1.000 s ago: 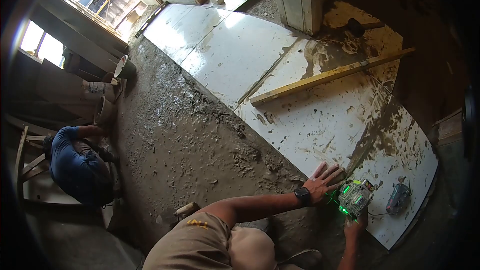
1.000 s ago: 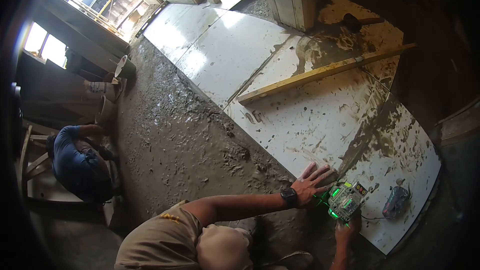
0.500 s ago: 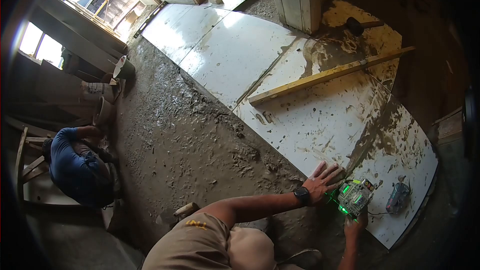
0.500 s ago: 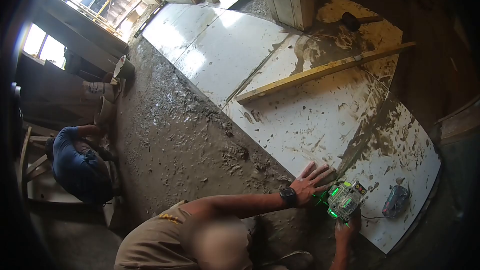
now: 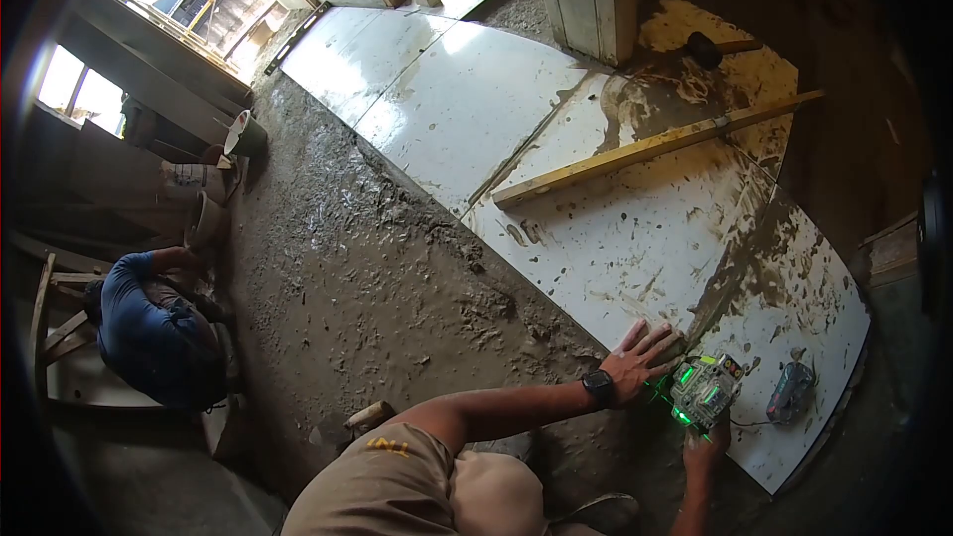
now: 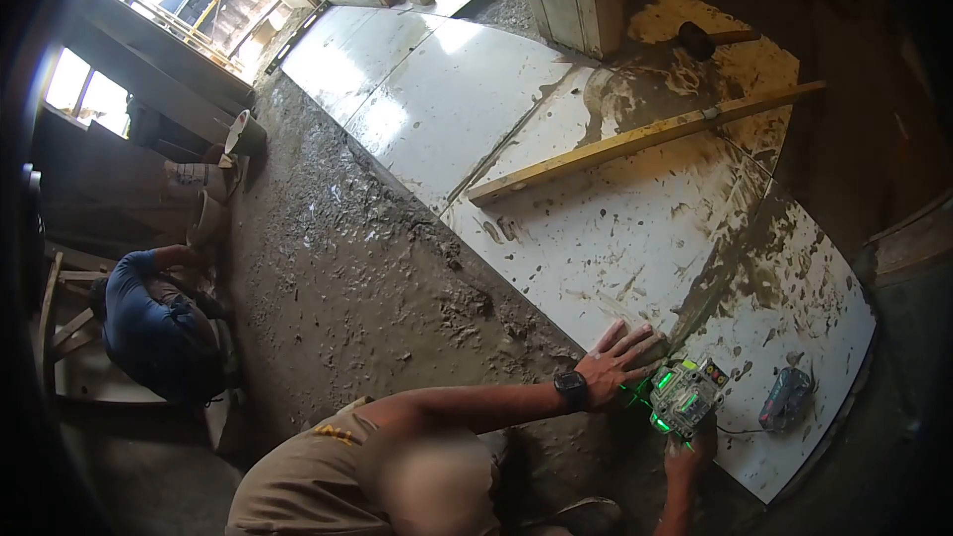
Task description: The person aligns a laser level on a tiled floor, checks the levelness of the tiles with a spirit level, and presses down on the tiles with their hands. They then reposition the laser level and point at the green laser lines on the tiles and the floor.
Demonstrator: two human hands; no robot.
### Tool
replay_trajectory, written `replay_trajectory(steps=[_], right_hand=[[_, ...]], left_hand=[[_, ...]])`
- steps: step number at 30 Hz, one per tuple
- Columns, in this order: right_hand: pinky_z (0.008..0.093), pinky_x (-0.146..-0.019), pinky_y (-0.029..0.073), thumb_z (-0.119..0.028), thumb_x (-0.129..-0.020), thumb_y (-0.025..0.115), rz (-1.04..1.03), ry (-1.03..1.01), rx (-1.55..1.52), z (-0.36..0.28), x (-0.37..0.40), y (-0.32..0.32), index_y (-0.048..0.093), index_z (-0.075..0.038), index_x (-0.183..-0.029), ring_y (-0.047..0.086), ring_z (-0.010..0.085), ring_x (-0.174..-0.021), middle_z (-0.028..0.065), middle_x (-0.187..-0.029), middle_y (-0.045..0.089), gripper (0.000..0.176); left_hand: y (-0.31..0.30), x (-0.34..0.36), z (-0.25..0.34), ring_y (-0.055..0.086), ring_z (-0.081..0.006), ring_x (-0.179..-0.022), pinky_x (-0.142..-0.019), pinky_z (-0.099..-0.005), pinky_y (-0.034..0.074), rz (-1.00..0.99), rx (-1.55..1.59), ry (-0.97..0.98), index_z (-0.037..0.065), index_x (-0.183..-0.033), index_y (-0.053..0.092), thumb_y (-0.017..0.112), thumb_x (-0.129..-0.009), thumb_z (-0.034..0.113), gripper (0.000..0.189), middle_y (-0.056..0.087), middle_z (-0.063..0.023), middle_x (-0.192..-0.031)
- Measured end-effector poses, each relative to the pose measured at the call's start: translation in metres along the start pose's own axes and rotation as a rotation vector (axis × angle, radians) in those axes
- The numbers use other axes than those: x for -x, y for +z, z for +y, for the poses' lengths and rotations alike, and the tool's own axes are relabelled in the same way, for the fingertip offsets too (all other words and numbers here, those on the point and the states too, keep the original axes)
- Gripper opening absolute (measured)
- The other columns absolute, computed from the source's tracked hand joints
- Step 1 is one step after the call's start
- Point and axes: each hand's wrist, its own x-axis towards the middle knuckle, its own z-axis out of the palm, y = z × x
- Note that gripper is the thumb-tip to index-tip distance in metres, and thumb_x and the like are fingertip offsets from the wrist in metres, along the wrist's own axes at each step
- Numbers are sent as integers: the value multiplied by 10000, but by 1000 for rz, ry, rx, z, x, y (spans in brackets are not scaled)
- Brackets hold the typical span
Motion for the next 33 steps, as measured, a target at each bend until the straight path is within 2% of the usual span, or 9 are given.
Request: replay_trajectory(steps=[4,6,13,20,22,24,33], right_hand=[[522,-1038,425,-68,-729,783,4,9,24,-1,0,2,567,22,-1277,532,485,-1230,263,-1303,586,595],[522,-1031,429,-66,-726,783,-3,7,-5,-6,-4,-2,575,17,-1266,540,483,-1219,259,-1290,594,584],[542,-996,440,-122,-717,790,9,36,-45,-9,-5,-2,610,-2,-1209,561,486,-1159,249,-1235,615,537],[531,-1021,436,-84,-731,782,10,30,-48,-6,-5,-1,600,-2,-1237,548,480,-1207,246,-1290,598,544],[542,-1020,431,-159,-767,762,-8,-24,-19,-4,-5,-2,606,-12,-1253,551,476,-1201,243,-1281,607,531],[542,-1024,431,-151,-761,766,-15,-9,-13,-6,-5,-4,608,-13,-1248,552,475,-1199,242,-1280,608,531],[532,-1012,441,-87,-721,779,-4,22,-31,-11,-7,-6,596,-5,-1244,559,478,-1186,248,-1266,610,560]], left_hand=[[1,0,-1,138,-322,-1537,-1223,-600,103,10,-13,8,226,-1406,563,583,-805,222,601,196,-119,-1654],[-2,0,0,135,-320,-1538,-1224,-600,101,-74,10,-20,232,-1417,551,575,-803,209,615,191,-115,-1656],[5,1,-3,131,-317,-1539,-1225,-598,100,-42,6,-8,239,-1425,541,577,-803,210,624,190,-109,-1657],[-2,0,0,125,-322,-1539,-1228,-597,89,-77,21,-26,225,-1373,600,569,-824,228,550,213,-120,-1646],[0,0,-1,118,-322,-1539,-1232,-591,80,-95,16,-31,229,-1375,601,560,-840,234,537,218,-124,-1642],[4,1,-3,133,-325,-1537,-1224,-604,97,-28,-8,-4,222,-1365,604,574,-814,241,552,211,-123,-1647],[4,0,-3,147,-331,-1532,-1222,-602,107,-24,-22,4,236,-1406,564,578,-822,255,585,204,-128,-1648]])
